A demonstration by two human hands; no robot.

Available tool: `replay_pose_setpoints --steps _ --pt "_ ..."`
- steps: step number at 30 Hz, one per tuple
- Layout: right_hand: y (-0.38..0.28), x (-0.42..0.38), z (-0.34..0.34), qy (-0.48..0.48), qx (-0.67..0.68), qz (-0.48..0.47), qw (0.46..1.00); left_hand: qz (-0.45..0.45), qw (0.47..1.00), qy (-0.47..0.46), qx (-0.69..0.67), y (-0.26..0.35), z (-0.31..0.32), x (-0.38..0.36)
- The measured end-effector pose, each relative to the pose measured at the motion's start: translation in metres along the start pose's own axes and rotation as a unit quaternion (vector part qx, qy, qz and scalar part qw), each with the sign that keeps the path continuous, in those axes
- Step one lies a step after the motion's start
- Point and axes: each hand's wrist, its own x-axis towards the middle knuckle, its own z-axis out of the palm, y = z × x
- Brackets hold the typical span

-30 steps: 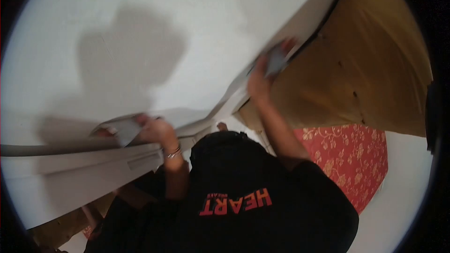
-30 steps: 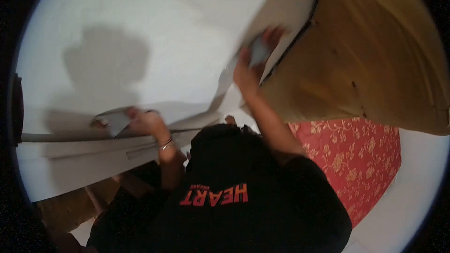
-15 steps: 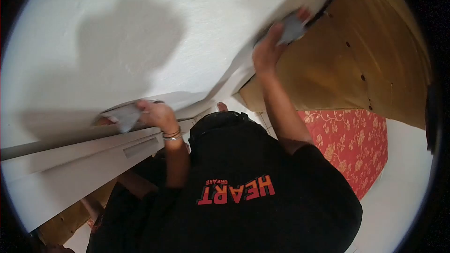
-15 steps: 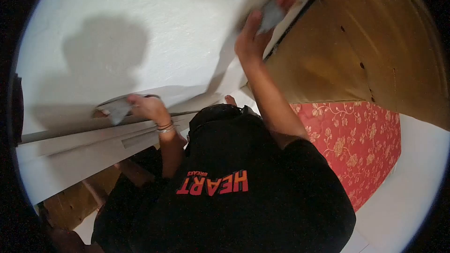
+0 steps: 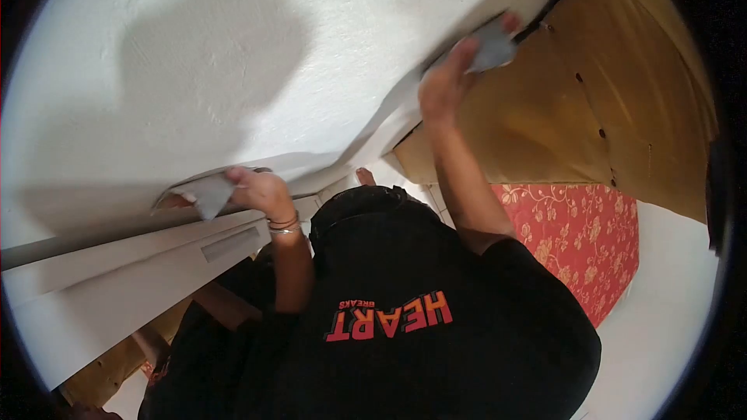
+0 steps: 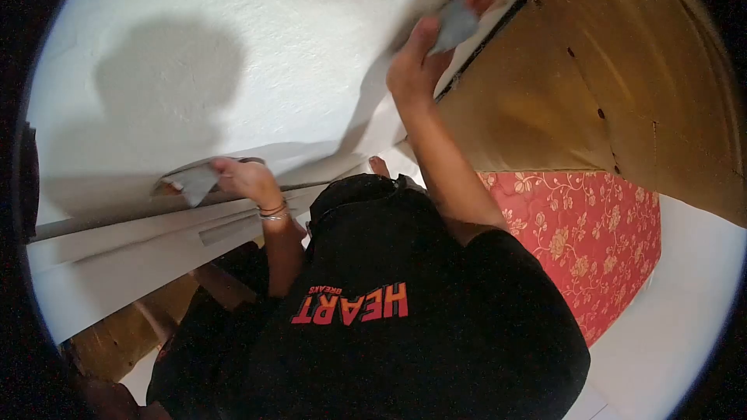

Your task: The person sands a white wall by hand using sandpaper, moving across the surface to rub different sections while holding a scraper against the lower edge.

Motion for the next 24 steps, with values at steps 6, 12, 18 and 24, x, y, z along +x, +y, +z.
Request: replay_pose_setpoints --steps 6,12,18,24 --pt "-0.033 -0.040 0.008 -0.053 -0.036 -0.418 0.906 0.227 0.937 0.109 0.241 -0.005 -0.035 0.052" --pt "0.016 -0.012 -0.002 -0.039 0.051 -0.095 0.993 -0.080 0.979 0.008 -0.187 0.010 -0.017 0.034" --pt "-0.092 -0.009 0.009 0.003 0.179 -0.296 0.938 0.049 0.985 -0.071 -0.147 -0.004 -0.009 0.004" --pt "0.050 -0.052 0.008 -0.098 -0.112 -0.397 0.906 -0.043 0.994 0.088 -0.055 0.026 -0.050 0.089"
